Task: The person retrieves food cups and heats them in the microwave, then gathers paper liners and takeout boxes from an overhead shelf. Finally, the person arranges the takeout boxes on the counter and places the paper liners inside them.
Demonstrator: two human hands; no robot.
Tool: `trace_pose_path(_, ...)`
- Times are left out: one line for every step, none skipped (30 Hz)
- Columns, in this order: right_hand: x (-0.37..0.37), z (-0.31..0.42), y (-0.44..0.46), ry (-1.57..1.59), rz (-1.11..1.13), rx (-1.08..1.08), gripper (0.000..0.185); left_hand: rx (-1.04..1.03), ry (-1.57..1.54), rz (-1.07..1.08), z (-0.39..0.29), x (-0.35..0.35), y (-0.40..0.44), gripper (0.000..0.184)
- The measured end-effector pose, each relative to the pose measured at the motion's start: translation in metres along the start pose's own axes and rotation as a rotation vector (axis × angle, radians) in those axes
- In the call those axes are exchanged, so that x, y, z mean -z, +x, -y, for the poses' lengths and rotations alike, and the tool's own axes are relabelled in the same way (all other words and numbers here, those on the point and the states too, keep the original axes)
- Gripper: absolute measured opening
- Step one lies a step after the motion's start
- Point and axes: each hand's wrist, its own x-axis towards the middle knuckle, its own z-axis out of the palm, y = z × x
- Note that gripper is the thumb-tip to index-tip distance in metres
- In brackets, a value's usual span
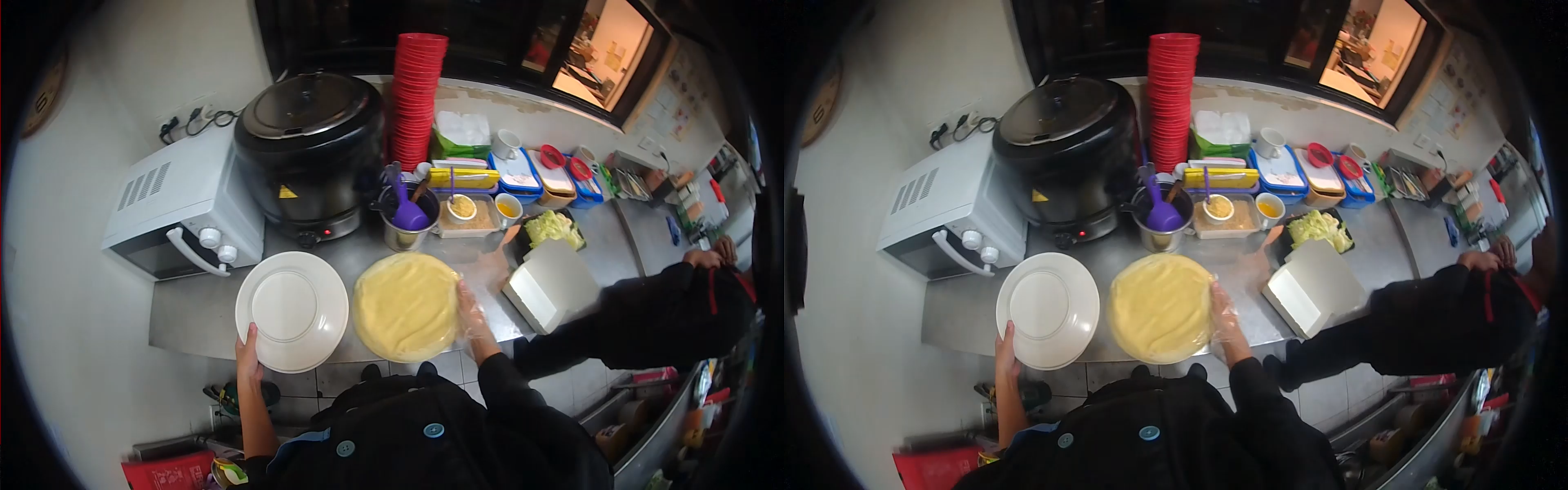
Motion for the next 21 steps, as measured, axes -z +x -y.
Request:
trace_pose_path(0.015, 0.006, -0.006, -0.096, -0.052, 0.030, 0.055, -0.019, 0.007, 0.018, 0.003, -0.006, 0.002, 0.055)
trace_pose_path(0.030, 0.005, -0.005, -0.094, -0.080, 0.033, 0.055, -0.037, 0.014, 0.041, 0.006, -0.016, 0.004, 0.056)
trace_pose_path(0.043, 0.003, -0.002, -0.238, -0.107, 0.264, 0.053, -0.024, 0.021, 0.069, 0.007, -0.023, 0.004, 0.056)
trace_pose_path(0.056, -0.001, -0.001, -0.311, -0.130, 0.380, 0.051, 0.026, -0.043, 0.059, 0.006, -0.028, 0.002, 0.055)
trace_pose_path(0.065, 0.001, -0.003, -0.387, -0.163, 0.495, 0.051, 0.073, -0.108, 0.047, 0.005, -0.034, 0.003, 0.053)
trace_pose_path(0.058, 0.007, -0.004, -0.217, -0.183, 0.424, 0.048, 0.057, -0.114, 0.098, 0.011, -0.032, 0.007, 0.055)
trace_pose_path(0.056, 0.013, -0.005, -0.045, -0.195, 0.355, 0.045, 0.057, -0.108, 0.116, 0.013, -0.031, 0.007, 0.055)
trace_pose_path(0.113, -0.074, 0.062, -0.125, -0.391, 0.452, 0.034, 0.067, -0.119, 0.103, 0.013, -0.033, 0.006, 0.055)
trace_pose_path(0.104, -0.040, 0.045, -0.506, -0.408, 0.418, 0.030, 0.071, -0.133, 0.086, 0.014, -0.033, 0.006, 0.056)
trace_pose_path(0.094, -0.005, 0.026, -0.953, -0.447, 0.384, 0.026, 0.075, -0.120, 0.063, 0.016, -0.032, 0.007, 0.057)
trace_pose_path(0.079, 0.038, 0.004, -1.327, -0.482, 0.375, 0.023, 0.074, -0.074, 0.028, 0.017, -0.030, 0.004, 0.060)
trace_pose_path(0.082, 0.053, 0.001, -1.161, -0.472, 0.492, 0.018, 0.057, -0.039, -0.010, 0.016, -0.029, 0.002, 0.063)
trace_pose_path(0.085, 0.067, -0.001, -1.000, -0.448, 0.607, 0.015, 0.013, 0.056, -0.106, 0.012, -0.030, 0.001, 0.066)
trace_pose_path(0.087, 0.089, -0.010, -0.920, -0.409, 0.630, 0.016, -0.049, 0.127, -0.213, 0.009, -0.031, 0.002, 0.070)
trace_pose_path(0.095, 0.110, -0.016, -0.942, -0.349, 0.576, 0.017, -0.125, 0.106, -0.427, 0.013, -0.023, 0.013, 0.071)
trace_pose_path(0.110, 0.124, -0.017, -0.989, -0.312, 0.596, 0.016, -0.251, 0.290, -0.583, 0.014, 0.004, 0.041, 0.062)
trace_pose_path(0.124, 0.147, -0.018, -1.106, -0.285, 0.580, 0.023, -0.611, 0.332, -0.666, -0.011, -0.005, 0.055, 0.055)
trace_pose_path(0.128, 0.179, -0.024, -0.946, -0.296, 0.521, 0.024, -0.961, 0.416, -0.748, -0.053, -0.036, 0.049, 0.048)
trace_pose_path(0.134, 0.215, -0.028, -0.937, -0.284, 0.506, 0.022, -1.105, 0.402, -0.598, -0.102, -0.065, 0.038, 0.040)
trace_pose_path(0.158, 0.234, -0.010, -1.110, -0.256, 0.669, 0.019, -1.231, 0.380, -0.425, -0.178, -0.127, -0.002, 0.033)
trace_pose_path(0.172, 0.265, 0.010, -1.105, -0.280, 0.768, 0.018, -1.137, 0.564, -0.570, -0.247, -0.210, -0.077, 0.020)
